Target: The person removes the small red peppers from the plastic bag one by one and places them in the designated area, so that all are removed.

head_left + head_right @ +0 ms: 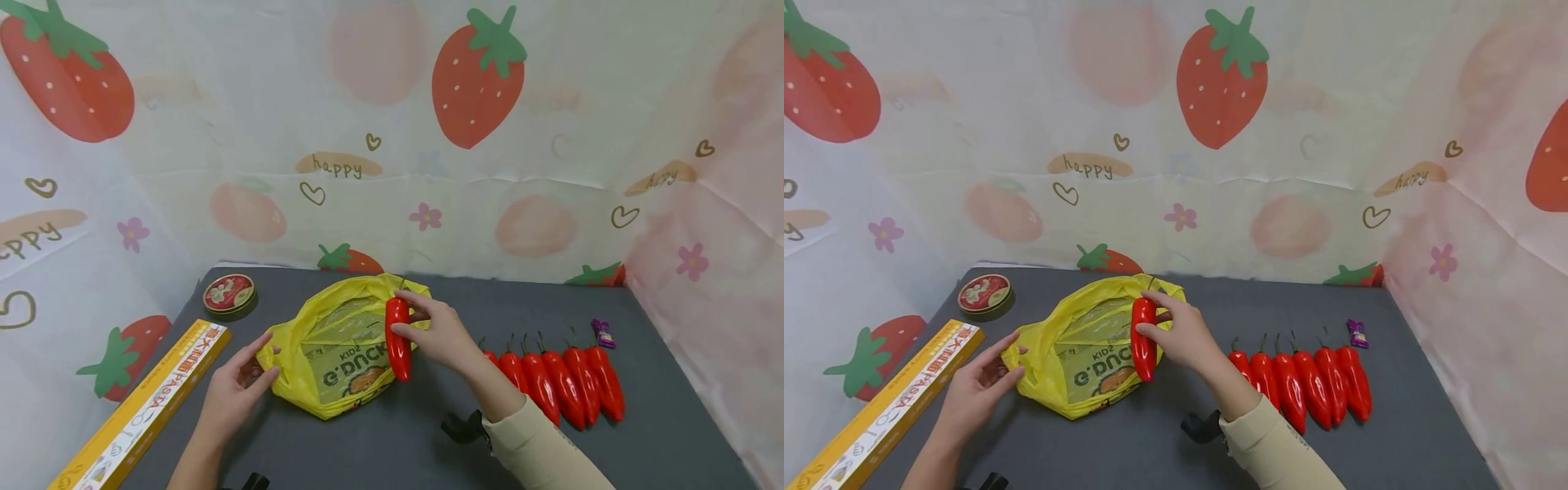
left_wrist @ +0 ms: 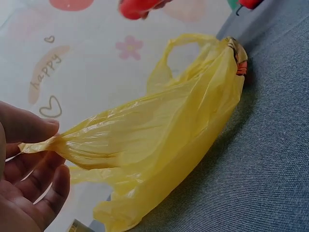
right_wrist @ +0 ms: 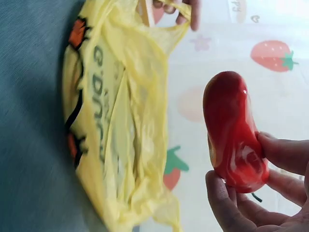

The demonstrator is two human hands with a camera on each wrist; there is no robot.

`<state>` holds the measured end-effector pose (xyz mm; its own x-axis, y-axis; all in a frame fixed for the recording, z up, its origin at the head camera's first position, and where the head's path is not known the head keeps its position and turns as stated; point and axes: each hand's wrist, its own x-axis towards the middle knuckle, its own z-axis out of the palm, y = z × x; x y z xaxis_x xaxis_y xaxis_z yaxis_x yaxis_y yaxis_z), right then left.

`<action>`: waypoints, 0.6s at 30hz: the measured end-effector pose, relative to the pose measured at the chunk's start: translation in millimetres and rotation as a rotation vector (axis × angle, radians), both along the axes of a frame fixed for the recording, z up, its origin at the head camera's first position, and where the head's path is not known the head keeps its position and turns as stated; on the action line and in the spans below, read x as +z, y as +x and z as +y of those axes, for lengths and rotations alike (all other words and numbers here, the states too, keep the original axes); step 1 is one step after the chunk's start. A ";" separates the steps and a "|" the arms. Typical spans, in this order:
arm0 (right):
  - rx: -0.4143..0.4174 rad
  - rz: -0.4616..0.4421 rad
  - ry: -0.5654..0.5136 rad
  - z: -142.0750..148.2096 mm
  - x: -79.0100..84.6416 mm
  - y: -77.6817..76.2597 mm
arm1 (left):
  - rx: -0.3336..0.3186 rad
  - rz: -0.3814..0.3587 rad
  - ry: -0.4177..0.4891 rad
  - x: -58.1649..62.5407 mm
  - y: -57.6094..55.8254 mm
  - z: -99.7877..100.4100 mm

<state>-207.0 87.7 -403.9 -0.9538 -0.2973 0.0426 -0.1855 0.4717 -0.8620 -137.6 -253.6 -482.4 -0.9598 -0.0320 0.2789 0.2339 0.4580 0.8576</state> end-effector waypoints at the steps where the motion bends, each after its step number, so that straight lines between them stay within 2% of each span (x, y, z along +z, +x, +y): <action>1: -0.014 0.011 0.022 4.7 -1.1 2.1 | -0.001 0.000 -0.002 0.3 0.3 0.0; 7: -0.039 0.034 0.103 31.1 -14.8 12.8 | -0.001 0.010 -0.011 3.2 3.3 -1.4; 18: -0.084 0.086 0.277 81.2 -46.9 28.0 | -0.003 -0.006 0.005 4.3 1.2 -0.2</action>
